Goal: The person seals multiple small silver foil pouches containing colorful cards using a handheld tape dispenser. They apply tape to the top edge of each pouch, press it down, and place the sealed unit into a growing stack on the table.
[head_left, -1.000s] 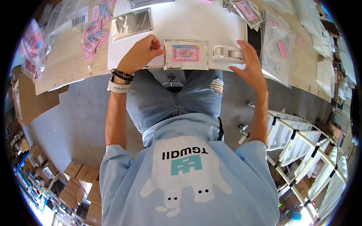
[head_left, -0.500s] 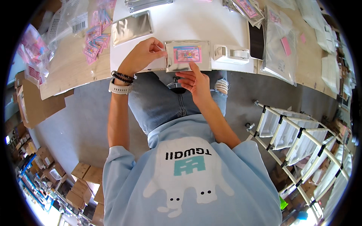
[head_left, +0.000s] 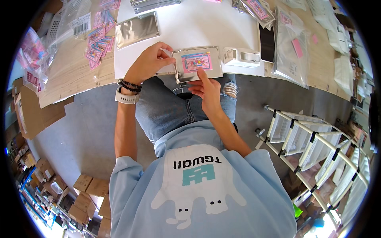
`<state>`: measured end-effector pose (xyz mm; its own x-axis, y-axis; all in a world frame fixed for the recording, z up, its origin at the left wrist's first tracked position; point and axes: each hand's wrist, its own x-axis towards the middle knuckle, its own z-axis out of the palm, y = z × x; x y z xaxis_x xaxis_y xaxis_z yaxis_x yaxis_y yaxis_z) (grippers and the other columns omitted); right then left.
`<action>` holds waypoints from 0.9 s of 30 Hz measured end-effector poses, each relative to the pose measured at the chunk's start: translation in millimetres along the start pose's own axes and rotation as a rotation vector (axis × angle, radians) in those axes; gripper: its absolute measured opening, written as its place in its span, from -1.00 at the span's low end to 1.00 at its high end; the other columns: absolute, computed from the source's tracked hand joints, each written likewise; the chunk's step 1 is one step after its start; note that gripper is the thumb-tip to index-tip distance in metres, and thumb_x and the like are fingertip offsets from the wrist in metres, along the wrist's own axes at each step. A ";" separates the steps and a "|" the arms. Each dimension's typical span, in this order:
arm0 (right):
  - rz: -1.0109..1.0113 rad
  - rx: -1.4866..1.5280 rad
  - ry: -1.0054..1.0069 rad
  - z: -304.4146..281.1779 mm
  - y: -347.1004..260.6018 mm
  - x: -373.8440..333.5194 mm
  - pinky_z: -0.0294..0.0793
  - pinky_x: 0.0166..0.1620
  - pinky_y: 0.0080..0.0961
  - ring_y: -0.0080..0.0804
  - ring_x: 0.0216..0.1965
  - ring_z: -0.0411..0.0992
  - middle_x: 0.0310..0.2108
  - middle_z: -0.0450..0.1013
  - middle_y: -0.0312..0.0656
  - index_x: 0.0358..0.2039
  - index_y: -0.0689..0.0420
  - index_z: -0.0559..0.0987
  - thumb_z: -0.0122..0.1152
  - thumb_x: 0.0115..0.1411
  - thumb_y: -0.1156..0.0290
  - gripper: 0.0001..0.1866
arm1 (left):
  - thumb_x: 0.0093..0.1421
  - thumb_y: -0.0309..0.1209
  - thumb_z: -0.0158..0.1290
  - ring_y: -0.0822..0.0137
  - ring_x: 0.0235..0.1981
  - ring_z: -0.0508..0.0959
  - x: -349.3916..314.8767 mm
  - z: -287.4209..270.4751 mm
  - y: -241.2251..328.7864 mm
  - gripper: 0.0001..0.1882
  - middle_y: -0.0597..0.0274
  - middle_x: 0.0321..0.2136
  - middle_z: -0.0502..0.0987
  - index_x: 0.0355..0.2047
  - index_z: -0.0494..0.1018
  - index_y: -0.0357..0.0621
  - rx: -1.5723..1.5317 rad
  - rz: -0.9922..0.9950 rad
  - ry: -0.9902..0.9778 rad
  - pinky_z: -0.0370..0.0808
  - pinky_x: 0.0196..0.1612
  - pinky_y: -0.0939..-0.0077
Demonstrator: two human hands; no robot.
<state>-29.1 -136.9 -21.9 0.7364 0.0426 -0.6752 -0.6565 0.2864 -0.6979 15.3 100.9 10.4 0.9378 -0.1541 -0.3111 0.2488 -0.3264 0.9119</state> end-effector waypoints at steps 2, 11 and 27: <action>-0.039 0.031 0.026 3.3 3.5 2.0 0.49 -0.45 -0.56 -0.41 -0.51 0.59 -0.43 0.64 -0.09 -0.28 0.24 0.64 0.38 0.33 0.09 -0.60 | 0.29 -0.32 0.27 0.54 -0.41 0.51 -1.5 -1.2 5.0 -0.64 0.27 -0.39 0.63 -0.01 0.49 -0.25 0.015 -0.027 -0.007 0.38 -0.42 0.62; -0.176 0.197 0.021 9.4 6.5 -2.6 0.40 -0.54 -0.56 -0.50 -0.62 0.49 -0.51 0.60 -0.13 -0.33 0.23 0.65 0.36 0.36 0.22 -0.70 | 0.32 -0.31 0.25 0.63 -0.41 0.45 -9.2 -6.8 -1.1 -0.66 0.40 -0.38 0.59 0.01 0.50 -0.19 -0.153 -0.034 -0.062 0.33 -0.44 0.68; -0.296 0.227 -0.081 13.5 2.9 6.6 0.31 -0.56 -0.62 -0.59 -0.65 0.42 -0.54 0.58 -0.18 -0.38 0.19 0.66 0.35 0.37 0.29 -0.75 | 0.29 -0.24 0.29 0.59 -0.36 0.49 -13.3 -10.0 -0.3 -0.62 0.35 -0.35 0.61 -0.05 0.45 -0.19 -0.208 -0.074 -0.030 0.38 -0.38 0.65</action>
<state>-23.9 -122.9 -25.2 0.9054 -0.0005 -0.4245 -0.3669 0.5021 -0.7831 5.2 112.4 17.0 0.9082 -0.1653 -0.3846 0.3647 -0.1385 0.9208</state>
